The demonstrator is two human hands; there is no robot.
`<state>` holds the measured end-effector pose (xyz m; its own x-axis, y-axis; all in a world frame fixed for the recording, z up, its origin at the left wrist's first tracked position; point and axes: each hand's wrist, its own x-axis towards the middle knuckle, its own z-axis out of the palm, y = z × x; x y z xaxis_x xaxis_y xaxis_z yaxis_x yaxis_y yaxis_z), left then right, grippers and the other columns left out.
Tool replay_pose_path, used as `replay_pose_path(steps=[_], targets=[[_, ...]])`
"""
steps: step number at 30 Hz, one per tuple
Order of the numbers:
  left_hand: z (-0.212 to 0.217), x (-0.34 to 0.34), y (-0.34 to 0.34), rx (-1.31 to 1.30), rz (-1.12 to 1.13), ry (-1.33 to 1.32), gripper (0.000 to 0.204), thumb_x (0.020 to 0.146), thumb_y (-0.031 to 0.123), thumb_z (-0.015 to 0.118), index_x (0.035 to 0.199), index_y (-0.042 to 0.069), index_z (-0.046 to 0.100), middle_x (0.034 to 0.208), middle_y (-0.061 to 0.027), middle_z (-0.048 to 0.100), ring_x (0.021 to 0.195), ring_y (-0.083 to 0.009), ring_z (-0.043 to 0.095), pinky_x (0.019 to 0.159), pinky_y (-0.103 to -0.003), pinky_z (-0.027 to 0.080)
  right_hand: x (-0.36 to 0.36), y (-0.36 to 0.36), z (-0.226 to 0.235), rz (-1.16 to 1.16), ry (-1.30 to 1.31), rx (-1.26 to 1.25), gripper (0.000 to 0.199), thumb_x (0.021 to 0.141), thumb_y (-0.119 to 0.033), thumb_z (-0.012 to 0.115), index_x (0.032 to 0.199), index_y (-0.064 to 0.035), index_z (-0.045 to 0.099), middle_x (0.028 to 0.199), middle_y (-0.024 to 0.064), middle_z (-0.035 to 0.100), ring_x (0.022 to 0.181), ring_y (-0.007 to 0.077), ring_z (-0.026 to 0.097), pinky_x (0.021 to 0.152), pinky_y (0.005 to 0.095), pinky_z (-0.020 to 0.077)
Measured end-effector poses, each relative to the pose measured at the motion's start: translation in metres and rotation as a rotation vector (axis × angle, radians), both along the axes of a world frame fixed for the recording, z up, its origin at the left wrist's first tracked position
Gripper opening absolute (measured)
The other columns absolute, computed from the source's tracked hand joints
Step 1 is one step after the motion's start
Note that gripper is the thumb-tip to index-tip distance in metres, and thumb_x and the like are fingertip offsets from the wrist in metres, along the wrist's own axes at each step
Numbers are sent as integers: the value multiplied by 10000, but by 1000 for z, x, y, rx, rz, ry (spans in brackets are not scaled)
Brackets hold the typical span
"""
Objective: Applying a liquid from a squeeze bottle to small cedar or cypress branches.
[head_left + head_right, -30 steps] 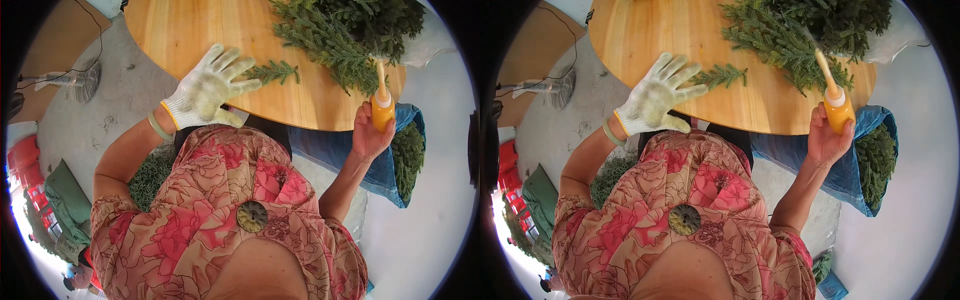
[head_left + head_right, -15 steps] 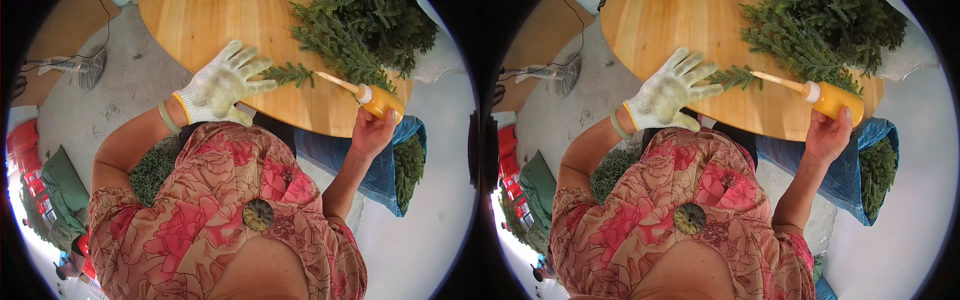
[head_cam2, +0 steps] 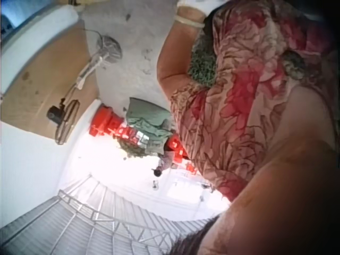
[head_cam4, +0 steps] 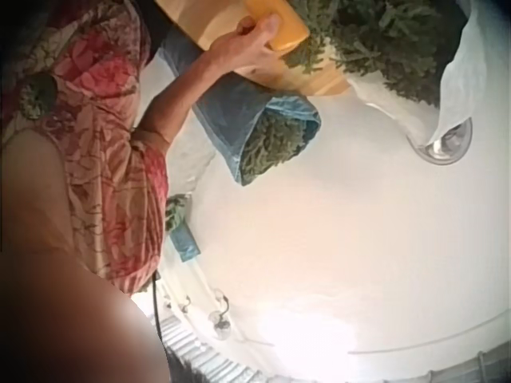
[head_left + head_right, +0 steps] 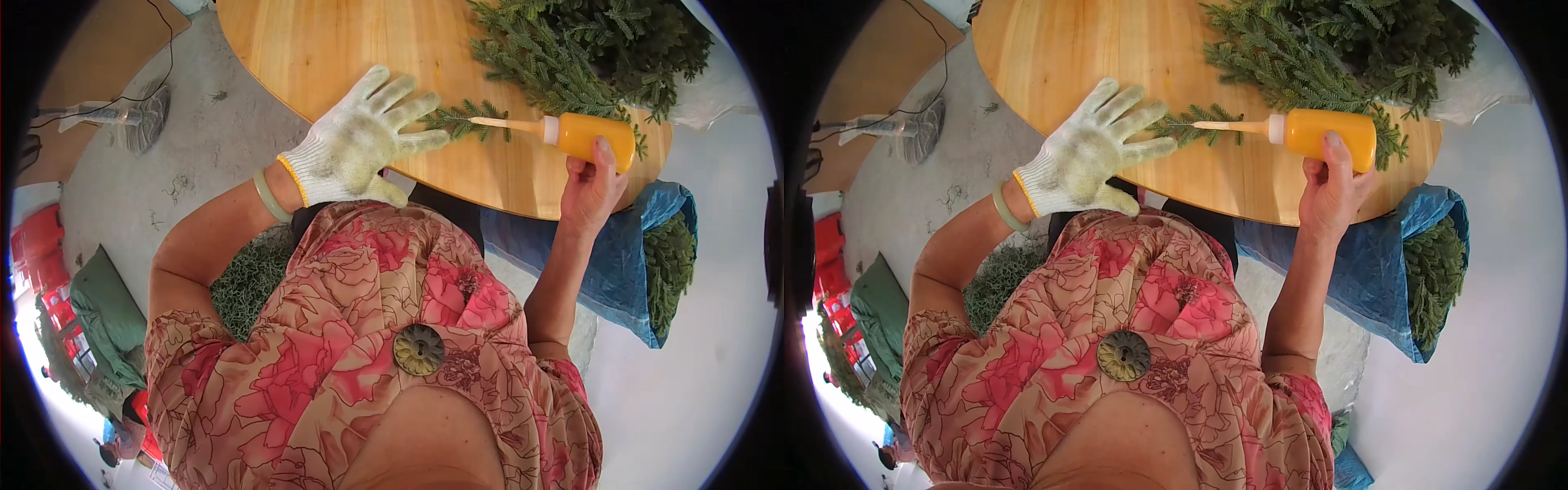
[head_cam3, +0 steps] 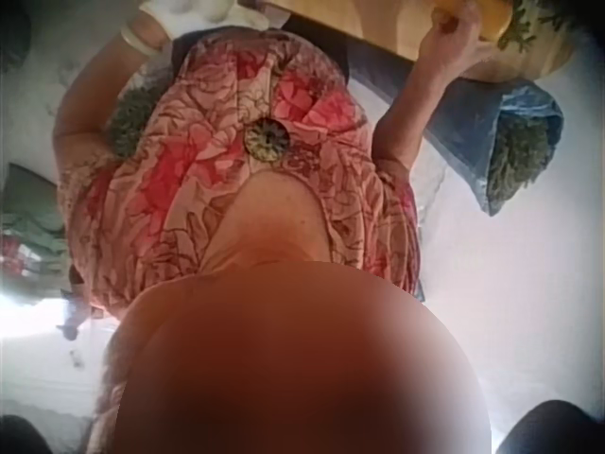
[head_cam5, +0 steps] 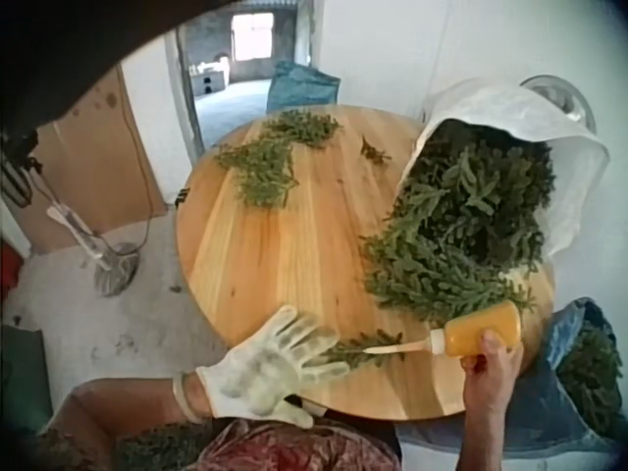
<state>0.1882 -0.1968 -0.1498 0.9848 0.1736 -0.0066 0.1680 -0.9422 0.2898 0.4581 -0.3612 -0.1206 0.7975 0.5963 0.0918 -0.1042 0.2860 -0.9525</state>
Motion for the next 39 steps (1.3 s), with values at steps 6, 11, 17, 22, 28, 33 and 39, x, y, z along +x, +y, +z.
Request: replay_pose_path(steps=[6, 11, 17, 22, 28, 33, 39], targets=[[-14, 0, 8, -602, 2, -45, 952, 698, 800, 591, 1503, 316, 438, 1650, -51, 245, 1527, -287, 128, 1265, -493, -15, 3, 4, -4, 4, -2, -27, 237, 863, -53, 719, 1066, -37, 598, 854, 1, 604, 582, 49, 435, 495, 210, 320], [-2, 2, 5, -250, -20, 12, 965, 678, 785, 624, 1500, 313, 442, 1651, -51, 242, 1527, -288, 126, 1264, -493, -16, 1, 4, -2, 35, -23, -19, 270, 849, -45, 729, 1078, -33, 587, 862, 5, 604, 590, 35, 429, 483, 196, 301], [-15, -1, 7, -855, 34, -79, 968, 685, 786, 616, 1507, 307, 432, 1657, -51, 227, 1527, -286, 124, 1261, -497, -18, -5, 5, 2, 39, -49, -37, 309, 838, -46, 742, 1097, -33, 574, 869, -2, 606, 598, 26, 437, 484, 181, 307], [-2, 1, 3, -173, -16, 14, 966, 703, 798, 586, 1514, 302, 421, 1658, -56, 222, 1528, -288, 123, 1259, -497, -20, -9, 6, 6, 20, -64, -56, 359, 827, -49, 754, 1128, -36, 558, 873, -5, 606, 617, 23, 460, 497, 174, 331], [-6, 0, 4, -197, -18, 1, 966, 706, 803, 577, 1515, 299, 421, 1661, -62, 213, 1531, -293, 115, 1257, -502, -20, -9, 4, 7, 53, -59, -42, 424, 806, -65, 782, 1161, -41, 550, 883, -3, 611, 636, 30, 490, 510, 180, 364], [-13, 1, 7, -524, -8, -38, 947, 706, 771, 617, 1504, 295, 437, 1663, -59, 206, 1534, -292, 104, 1258, -500, -18, -14, 7, 10, 9, -96, -79, 448, 795, -76, 796, 1169, -43, 550, 900, 3, 615, 648, 36, 502, 506, 189, 374], [1, 0, 1, -69, -6, -42, 947, 701, 775, 615, 1491, 274, 463, 1637, -88, 270, 1520, -313, 163, 1256, -505, 19, -15, 6, 15, -3, -131, -71, 479, 790, -75, 796, 1196, -43, 546, 906, 5, 616, 655, 39, 517, 507, 186, 381]])
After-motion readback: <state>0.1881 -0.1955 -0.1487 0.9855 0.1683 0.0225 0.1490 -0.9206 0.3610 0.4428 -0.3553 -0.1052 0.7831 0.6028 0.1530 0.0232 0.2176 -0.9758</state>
